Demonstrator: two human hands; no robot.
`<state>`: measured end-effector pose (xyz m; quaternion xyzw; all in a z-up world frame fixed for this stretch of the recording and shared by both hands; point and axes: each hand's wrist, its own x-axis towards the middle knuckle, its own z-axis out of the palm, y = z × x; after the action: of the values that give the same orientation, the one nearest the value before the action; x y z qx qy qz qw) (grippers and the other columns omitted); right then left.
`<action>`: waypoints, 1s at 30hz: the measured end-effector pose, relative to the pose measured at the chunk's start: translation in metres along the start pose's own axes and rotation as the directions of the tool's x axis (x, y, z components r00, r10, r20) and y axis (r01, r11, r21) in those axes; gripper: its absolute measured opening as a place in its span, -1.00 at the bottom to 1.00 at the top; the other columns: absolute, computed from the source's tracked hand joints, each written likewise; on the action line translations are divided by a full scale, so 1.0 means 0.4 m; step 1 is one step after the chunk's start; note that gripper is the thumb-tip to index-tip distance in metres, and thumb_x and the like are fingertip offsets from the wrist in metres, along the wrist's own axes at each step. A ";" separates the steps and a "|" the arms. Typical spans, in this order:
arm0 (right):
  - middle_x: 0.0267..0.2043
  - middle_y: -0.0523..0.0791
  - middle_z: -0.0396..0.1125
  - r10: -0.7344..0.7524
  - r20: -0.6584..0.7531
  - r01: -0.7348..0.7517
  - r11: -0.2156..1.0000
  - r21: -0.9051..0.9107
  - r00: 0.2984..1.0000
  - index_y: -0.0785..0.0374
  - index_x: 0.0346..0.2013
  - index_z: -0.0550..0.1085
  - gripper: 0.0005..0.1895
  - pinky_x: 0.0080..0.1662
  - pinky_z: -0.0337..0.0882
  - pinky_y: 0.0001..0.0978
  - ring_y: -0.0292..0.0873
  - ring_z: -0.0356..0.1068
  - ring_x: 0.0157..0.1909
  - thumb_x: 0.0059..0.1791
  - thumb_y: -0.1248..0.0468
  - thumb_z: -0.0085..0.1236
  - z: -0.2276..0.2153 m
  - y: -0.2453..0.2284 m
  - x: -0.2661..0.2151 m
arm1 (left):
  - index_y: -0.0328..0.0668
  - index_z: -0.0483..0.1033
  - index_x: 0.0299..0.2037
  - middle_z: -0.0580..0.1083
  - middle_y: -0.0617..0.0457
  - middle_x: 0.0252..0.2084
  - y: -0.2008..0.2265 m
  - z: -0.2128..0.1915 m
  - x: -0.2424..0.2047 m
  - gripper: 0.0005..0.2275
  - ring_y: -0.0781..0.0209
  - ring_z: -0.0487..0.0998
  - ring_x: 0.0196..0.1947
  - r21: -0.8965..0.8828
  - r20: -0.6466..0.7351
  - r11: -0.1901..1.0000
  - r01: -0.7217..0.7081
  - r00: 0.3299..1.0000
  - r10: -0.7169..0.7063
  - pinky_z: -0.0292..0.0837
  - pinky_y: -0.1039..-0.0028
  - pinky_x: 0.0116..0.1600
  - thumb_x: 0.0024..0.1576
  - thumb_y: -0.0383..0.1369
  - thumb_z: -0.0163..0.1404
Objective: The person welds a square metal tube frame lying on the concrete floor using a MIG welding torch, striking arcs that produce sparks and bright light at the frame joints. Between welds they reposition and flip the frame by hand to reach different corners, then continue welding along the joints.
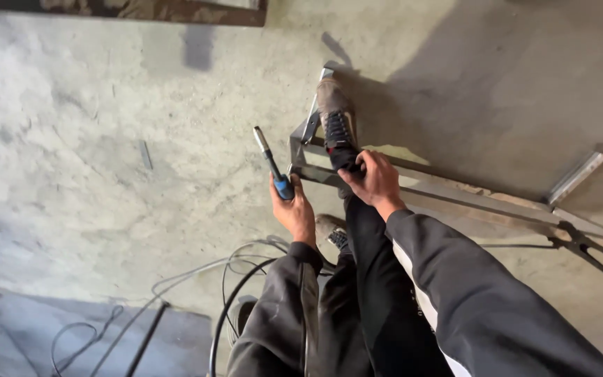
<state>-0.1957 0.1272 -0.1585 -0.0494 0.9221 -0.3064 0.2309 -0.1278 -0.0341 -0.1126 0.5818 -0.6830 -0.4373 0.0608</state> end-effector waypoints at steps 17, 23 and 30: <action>-0.44 -0.01 0.49 0.301 0.199 -0.228 0.919 -0.321 0.933 0.01 -0.39 0.62 -0.44 -0.19 0.47 0.05 0.13 0.50 -0.27 0.07 -0.28 -0.11 -0.044 0.200 -0.104 | -0.33 0.43 0.16 0.48 0.00 -0.26 0.004 -0.030 0.048 -0.57 0.22 0.42 -0.28 0.018 0.260 0.999 -0.041 0.965 0.034 0.40 0.41 -0.08 0.20 -0.20 0.14; -0.43 -0.05 0.51 0.354 0.233 -0.253 0.893 -0.371 0.906 -0.03 -0.40 0.65 -0.45 -0.22 0.48 0.02 0.10 0.51 -0.27 0.03 -0.32 -0.07 -0.051 0.178 -0.114 | -0.30 0.48 0.00 0.47 0.08 -0.32 -0.011 -0.060 0.039 -0.65 0.24 0.40 -0.35 0.113 0.258 0.989 -0.094 0.964 0.062 0.39 0.42 -0.17 0.19 -0.17 0.16; -0.40 -0.06 0.52 0.401 0.270 -0.307 0.893 -0.329 0.876 -0.02 -0.37 0.66 -0.46 -0.18 0.48 -0.03 0.09 0.52 -0.25 -0.02 -0.32 -0.03 -0.044 0.174 -0.079 | -0.24 0.44 -0.09 0.32 0.14 -0.55 0.016 -0.053 0.067 -0.69 0.36 0.31 -0.61 0.099 0.305 0.992 0.084 0.946 -0.110 0.28 0.44 -0.46 0.17 -0.17 0.15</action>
<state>-0.1724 0.2002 -0.1745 0.0395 0.8968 -0.1142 0.4256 -0.1285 -0.0685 -0.1068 0.5410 -0.6726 -0.4962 -0.0931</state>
